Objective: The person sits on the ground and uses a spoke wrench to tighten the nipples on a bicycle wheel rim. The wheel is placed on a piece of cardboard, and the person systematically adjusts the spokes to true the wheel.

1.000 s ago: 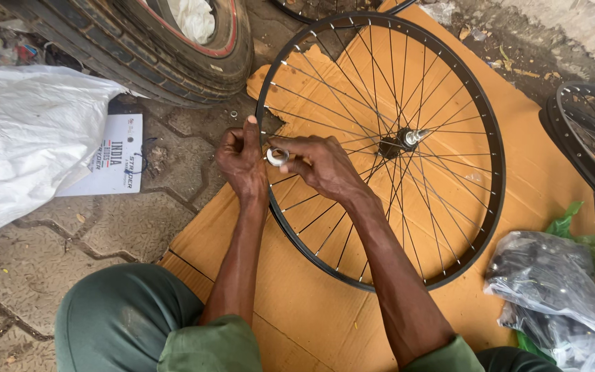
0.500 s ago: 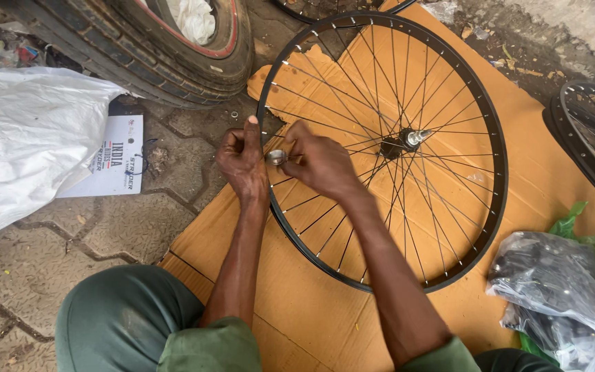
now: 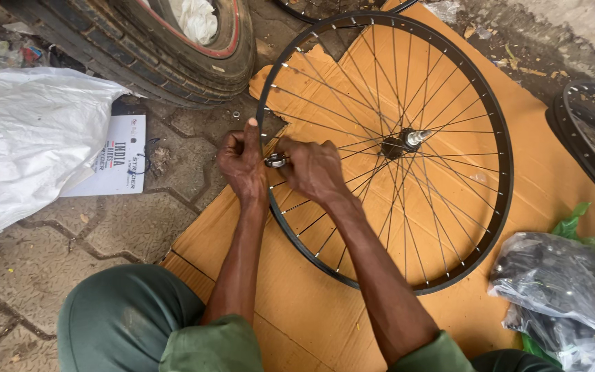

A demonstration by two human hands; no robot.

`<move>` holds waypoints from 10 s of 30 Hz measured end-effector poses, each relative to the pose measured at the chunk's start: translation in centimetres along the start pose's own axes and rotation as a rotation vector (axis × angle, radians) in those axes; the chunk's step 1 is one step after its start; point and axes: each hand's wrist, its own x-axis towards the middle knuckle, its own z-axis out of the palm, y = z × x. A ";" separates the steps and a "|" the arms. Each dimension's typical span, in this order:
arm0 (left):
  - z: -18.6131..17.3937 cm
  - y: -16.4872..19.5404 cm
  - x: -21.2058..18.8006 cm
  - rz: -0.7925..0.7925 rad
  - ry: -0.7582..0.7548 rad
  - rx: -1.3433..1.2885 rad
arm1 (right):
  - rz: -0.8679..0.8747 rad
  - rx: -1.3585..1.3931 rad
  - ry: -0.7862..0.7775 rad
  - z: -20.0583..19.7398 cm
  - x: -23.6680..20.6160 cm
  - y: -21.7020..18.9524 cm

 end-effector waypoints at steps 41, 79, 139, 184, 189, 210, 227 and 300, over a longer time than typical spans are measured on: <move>-0.3 0.0 -0.1 -0.009 -0.001 -0.021 | 0.038 -0.041 0.003 2.0 0.6 -0.3; 0.1 0.4 0.6 -0.108 -0.163 -0.086 | -0.263 0.312 0.512 0.0 1.3 0.0; 0.4 -1.3 0.1 -0.041 -0.122 -0.157 | -0.124 0.749 0.091 2.3 4.2 3.1; 0.4 0.8 -0.3 -0.138 -0.101 -0.126 | -0.117 1.146 -0.047 1.2 4.3 2.7; 0.3 0.3 -0.1 -0.068 -0.104 -0.121 | 0.182 0.327 -0.050 1.5 4.6 2.3; 0.4 0.3 -0.2 -0.051 -0.062 -0.071 | -0.123 1.015 0.051 1.7 4.1 3.0; 0.3 1.8 -0.8 -0.111 -0.043 -0.096 | -0.179 0.444 0.316 0.7 2.4 1.0; -0.1 1.2 -0.6 -0.095 0.016 0.018 | -0.237 0.263 0.242 1.6 -0.9 0.1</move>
